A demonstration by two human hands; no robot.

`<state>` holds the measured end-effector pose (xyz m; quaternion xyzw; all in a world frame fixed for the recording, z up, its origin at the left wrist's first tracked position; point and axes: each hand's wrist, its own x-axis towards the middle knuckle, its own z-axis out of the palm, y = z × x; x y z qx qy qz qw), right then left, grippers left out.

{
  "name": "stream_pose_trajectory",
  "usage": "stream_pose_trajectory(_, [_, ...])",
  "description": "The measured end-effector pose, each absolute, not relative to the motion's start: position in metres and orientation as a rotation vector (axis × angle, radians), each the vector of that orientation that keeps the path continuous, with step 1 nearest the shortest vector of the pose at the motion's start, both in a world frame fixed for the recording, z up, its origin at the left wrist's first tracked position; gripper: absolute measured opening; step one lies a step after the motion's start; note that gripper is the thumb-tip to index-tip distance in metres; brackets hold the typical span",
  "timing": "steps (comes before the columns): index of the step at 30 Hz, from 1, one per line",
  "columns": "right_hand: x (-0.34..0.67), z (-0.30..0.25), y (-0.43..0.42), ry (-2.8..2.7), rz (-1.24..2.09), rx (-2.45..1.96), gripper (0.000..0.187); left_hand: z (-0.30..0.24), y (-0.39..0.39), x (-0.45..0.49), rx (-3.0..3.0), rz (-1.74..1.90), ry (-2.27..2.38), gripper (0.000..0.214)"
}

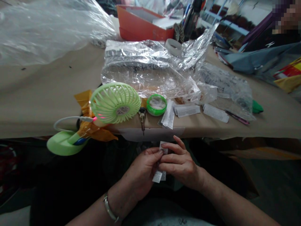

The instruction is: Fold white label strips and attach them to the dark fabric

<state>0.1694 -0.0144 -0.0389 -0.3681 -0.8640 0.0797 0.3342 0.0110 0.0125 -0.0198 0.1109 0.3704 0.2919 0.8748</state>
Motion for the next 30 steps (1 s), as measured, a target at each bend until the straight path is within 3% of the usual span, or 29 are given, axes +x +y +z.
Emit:
stream_pose_trajectory(5, [0.173,-0.036,-0.019,-1.909,0.436,-1.014,0.023,-0.020,0.011,0.005,0.287,0.570,0.794,0.013])
stream_pose_trajectory(9, [0.174,-0.043,-0.014,-1.419,1.174,-1.222,0.029,-0.017,0.007,0.001,0.387,0.450,0.811,0.019])
stream_pose_trajectory(12, [0.171,-0.051,-0.007,-1.156,1.733,-1.077,0.039,-0.015,0.004,0.001,0.421,0.417,0.817,0.021])
stream_pose_trajectory(16, [0.163,-0.056,-0.001,-0.983,1.946,-0.935,0.037,-0.016,0.001,0.001,0.431,0.414,0.824,0.024])
stream_pose_trajectory(22, [0.154,-0.049,-0.005,-1.083,1.756,-1.024,0.036,-0.019,0.001,-0.001,0.453,0.429,0.846,0.021])
stream_pose_trajectory(28, [0.160,-0.029,-0.014,-1.832,0.745,-1.338,0.036,-0.020,0.002,-0.004,0.444,0.464,0.888,0.019])
stream_pose_trajectory(30, [0.160,-0.026,-0.015,-1.975,0.571,-1.365,0.037,-0.021,0.002,-0.004,0.465,0.478,0.892,0.020])
